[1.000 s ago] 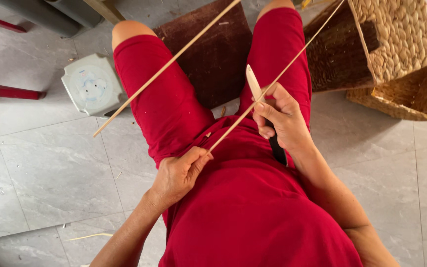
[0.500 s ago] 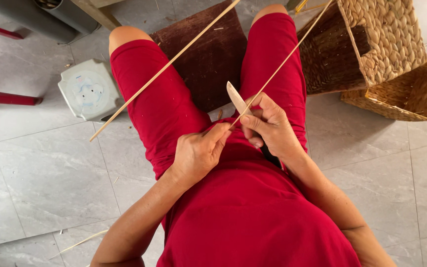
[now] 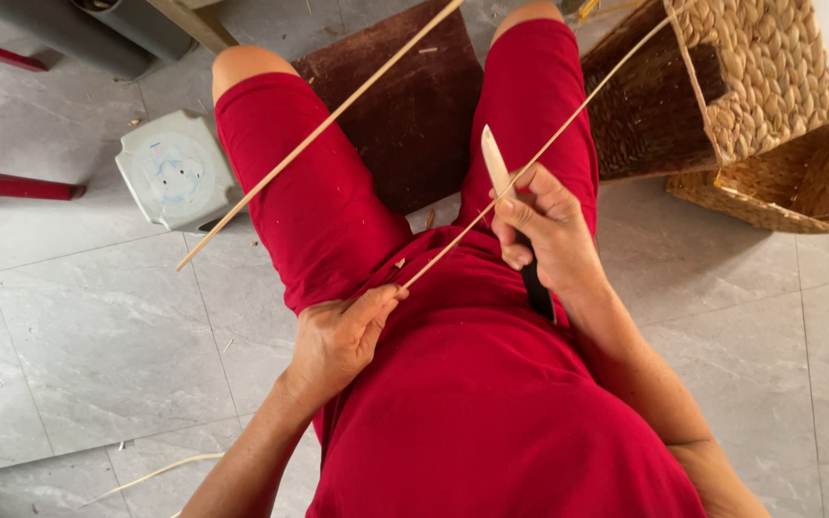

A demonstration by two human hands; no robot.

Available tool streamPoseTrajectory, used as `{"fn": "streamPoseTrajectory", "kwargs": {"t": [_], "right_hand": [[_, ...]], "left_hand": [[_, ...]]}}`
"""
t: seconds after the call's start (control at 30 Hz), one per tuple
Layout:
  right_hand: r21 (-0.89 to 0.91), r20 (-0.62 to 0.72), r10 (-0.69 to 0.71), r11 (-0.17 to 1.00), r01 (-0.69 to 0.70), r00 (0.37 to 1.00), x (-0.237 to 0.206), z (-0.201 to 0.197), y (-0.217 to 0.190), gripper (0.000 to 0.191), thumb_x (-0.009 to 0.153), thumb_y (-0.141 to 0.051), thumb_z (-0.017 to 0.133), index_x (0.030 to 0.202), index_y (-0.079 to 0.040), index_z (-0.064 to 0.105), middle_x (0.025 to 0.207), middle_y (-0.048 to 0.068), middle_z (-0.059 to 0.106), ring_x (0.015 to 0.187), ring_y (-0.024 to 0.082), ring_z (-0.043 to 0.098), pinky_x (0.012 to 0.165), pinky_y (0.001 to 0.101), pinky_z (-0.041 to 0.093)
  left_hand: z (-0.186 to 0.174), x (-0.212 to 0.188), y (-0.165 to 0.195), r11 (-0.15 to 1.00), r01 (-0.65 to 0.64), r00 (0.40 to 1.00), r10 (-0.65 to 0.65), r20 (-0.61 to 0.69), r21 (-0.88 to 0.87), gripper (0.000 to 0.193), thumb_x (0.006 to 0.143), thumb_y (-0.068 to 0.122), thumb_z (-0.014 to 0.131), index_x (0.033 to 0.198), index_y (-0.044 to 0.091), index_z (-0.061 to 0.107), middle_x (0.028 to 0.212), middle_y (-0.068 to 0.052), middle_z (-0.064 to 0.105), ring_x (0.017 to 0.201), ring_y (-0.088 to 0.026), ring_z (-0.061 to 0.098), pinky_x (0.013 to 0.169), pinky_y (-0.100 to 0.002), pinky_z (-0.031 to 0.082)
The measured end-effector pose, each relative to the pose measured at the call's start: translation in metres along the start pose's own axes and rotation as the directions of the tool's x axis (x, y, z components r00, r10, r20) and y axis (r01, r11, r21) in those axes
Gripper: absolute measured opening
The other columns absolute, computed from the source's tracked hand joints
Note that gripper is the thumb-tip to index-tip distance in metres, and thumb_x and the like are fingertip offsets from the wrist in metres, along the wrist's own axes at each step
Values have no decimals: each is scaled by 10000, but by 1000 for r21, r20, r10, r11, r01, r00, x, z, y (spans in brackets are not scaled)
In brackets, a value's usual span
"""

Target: The person sits on a low stool and uses a small knife to split and shave thin bamboo strips, drawing each strip against the blade to smooth and taper it. Finished strips are laid across the lap and nearby basket, and a trimmed piece is placed on the workbench.

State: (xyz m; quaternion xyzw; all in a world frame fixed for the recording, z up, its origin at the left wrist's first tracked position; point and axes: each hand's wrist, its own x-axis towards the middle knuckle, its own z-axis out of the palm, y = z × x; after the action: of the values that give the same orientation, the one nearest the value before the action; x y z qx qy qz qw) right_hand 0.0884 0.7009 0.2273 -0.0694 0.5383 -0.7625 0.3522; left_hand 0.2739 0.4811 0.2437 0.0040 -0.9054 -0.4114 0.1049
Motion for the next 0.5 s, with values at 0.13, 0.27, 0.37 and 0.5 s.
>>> {"fn": "streamPoseTrajectory", "kwargs": {"t": [0.13, 0.27, 0.37, 0.5], "right_hand": [[-56, -4, -1, 998, 1, 1000, 1, 2, -2, 79, 1062, -109, 584, 1028, -52, 541, 665, 30, 555, 481, 62, 437, 391, 208, 373], [-152, 65, -9, 988, 19, 998, -1, 9, 0, 105, 1064, -99, 580, 1004, -56, 505, 655, 31, 547, 479, 57, 432, 393, 204, 360], [-162, 131, -10, 986, 31, 991, -3, 14, 2, 123, 1068, -89, 584, 998, -63, 487, 640, 28, 536, 471, 49, 417, 402, 198, 352], [-102, 85, 34, 994, -25, 996, -4, 14, 1, 98, 1037, -78, 581, 1013, -72, 487, 634, 32, 552, 463, 49, 424, 393, 196, 352]], "left_hand": [[2, 2, 3, 991, 92, 993, -83, 87, -98, 115, 994, 121, 670, 1077, 43, 686, 807, -61, 762, 495, -150, 676, 415, -287, 500], [17, 24, 8, 991, 55, 994, -43, 101, -126, 166, 997, 157, 661, 1121, 47, 662, 622, -69, 651, 462, -198, 634, 424, -332, 482], [32, 45, 10, 997, -44, 999, 44, -4, -69, 131, 1034, 158, 657, 1119, 58, 656, 616, -87, 625, 502, -226, 631, 452, -368, 466], [36, 53, 8, 997, -76, 997, 76, -12, 16, 123, 1003, 144, 679, 1098, 67, 688, 575, -86, 617, 452, -209, 610, 422, -356, 458]]}}
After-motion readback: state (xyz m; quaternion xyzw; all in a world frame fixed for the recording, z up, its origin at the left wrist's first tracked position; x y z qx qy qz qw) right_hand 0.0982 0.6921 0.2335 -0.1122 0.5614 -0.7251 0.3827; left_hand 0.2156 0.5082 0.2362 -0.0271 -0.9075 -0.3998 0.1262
